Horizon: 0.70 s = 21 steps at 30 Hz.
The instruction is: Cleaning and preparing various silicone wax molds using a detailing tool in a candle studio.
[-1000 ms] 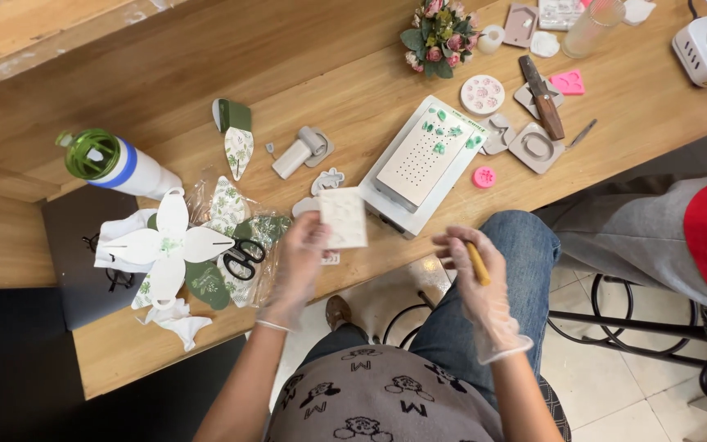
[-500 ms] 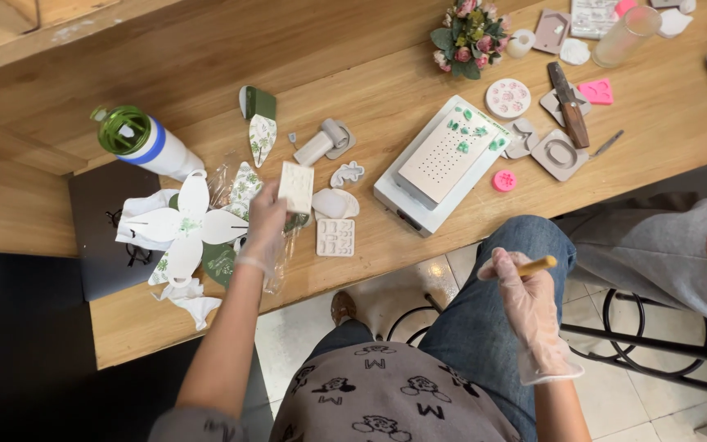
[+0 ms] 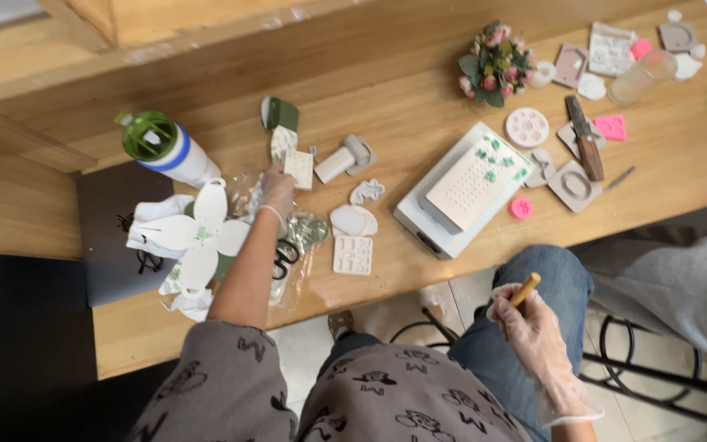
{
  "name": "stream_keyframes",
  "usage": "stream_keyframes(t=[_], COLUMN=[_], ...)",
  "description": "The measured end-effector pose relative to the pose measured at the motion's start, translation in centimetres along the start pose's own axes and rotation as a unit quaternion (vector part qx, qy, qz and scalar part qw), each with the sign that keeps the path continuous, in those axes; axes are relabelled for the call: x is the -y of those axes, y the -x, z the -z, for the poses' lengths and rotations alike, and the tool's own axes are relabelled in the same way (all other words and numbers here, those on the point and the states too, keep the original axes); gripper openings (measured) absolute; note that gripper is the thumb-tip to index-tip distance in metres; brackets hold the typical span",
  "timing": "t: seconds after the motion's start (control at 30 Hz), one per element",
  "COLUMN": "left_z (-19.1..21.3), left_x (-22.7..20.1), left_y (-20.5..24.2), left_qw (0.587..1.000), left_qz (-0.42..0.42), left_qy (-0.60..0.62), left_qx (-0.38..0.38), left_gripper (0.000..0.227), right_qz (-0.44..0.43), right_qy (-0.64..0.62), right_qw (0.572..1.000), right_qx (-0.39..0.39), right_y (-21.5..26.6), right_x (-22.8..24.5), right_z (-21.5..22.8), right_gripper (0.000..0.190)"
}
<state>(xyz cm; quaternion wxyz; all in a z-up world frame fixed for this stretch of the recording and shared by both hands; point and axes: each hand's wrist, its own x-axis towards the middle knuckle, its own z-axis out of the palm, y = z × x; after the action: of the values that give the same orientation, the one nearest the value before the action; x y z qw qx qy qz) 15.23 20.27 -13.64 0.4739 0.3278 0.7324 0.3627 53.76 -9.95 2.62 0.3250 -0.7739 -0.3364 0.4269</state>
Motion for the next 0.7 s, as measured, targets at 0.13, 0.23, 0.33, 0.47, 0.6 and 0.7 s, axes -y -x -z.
stream_keyframes(t=[0.13,0.23,0.33,0.47,0.6,0.7], left_z=[0.4,1.1,3.1,4.9,6.8,6.8], left_x=[-2.4,-5.4,-6.1,-0.5,2.2,10.7], left_y=[3.2,7.1,12.3,14.3,20.6,20.4], left_qw=[0.997,0.997,0.992,0.981,1.0,0.997], left_qz=[0.036,0.013,-0.002,-0.179,-0.008,0.028], left_qy=[0.056,-0.071,-0.12,-0.07,0.014,0.051], left_qx=[0.027,0.037,0.035,-0.009,0.005,-0.05], left_gripper=[0.048,0.033,0.06,0.05,0.048,0.036], right_qz=[0.003,0.041,0.023,0.02,-0.05,-0.028], right_qy=[0.047,0.097,0.082,-0.097,-0.253,-0.173], right_qw=[0.998,0.992,0.991,0.974,0.912,0.949], right_qx=[0.042,0.073,0.1,0.202,0.32,0.263], right_y=[-1.2,-1.4,-1.7,-7.4,-15.7,-16.9], right_x=[0.9,2.7,3.4,4.0,6.7,10.2], right_z=[-1.4,-3.0,-5.1,-9.8,-17.0,-21.2], right_gripper=[0.027,0.03,0.028,0.043,0.03,0.028])
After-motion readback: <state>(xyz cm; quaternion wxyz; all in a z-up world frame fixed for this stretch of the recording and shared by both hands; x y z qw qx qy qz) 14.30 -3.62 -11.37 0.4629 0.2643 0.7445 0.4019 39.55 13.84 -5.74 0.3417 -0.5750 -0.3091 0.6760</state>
